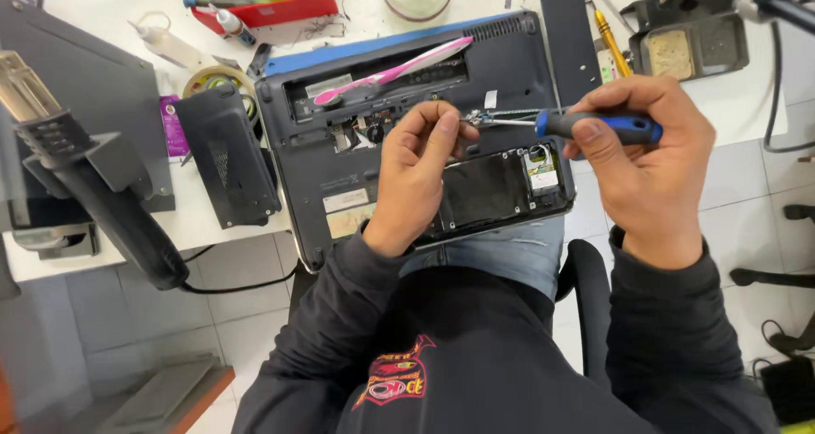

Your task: The person places a hard drive into the drive bay of an open laptop and secures it with multiple screws using a screwdriver. The person repeatedly tightens and adjusts the screws to ensure the drive is firmly mounted.

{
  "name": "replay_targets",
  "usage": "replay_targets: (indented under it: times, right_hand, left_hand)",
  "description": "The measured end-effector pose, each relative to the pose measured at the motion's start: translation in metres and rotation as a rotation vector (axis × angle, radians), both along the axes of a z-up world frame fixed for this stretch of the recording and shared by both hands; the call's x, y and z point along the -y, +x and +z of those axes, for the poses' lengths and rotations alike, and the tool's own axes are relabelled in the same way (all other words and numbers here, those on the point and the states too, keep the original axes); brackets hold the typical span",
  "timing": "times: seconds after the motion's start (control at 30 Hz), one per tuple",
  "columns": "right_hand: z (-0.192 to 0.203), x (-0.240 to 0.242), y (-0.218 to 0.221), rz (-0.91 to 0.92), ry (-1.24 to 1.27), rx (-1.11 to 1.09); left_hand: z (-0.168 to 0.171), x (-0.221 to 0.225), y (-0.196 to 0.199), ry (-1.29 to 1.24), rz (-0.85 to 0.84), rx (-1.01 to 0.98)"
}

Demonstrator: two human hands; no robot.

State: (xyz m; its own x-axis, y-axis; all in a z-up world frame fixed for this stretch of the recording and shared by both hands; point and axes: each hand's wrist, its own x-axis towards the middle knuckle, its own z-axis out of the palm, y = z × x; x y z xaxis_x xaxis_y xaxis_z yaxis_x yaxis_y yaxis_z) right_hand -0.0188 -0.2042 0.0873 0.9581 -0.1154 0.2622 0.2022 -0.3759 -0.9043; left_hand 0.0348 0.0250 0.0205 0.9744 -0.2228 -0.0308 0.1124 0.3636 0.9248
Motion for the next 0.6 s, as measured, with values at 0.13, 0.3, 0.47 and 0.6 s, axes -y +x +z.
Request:
replay_targets:
  times: [0.13,0.3,0.47,0.6]
  right_hand:
    - [0.009,0.006,-0.001,0.032,-0.027,0.027]
    - [0.026,-0.003,0.001,0.186,-0.147,-0.120]
    - [0.015,-0.023,0.019,0.346,-0.443,-0.125]
    - [0.008,-0.036,0.026,0.442,-0.519,-0.089]
  left_hand:
    - [-0.001,-0.017,-0.002,0.000,0.038,0.065]
    - [-0.005,-0.058,-0.008,0.727,0.097,0.614]
    - [-0.027,-0.075,-0.024,0.933,0.048,0.732]
    - [-0.031,-0.077,-0.024,0.929,0.049,0.749]
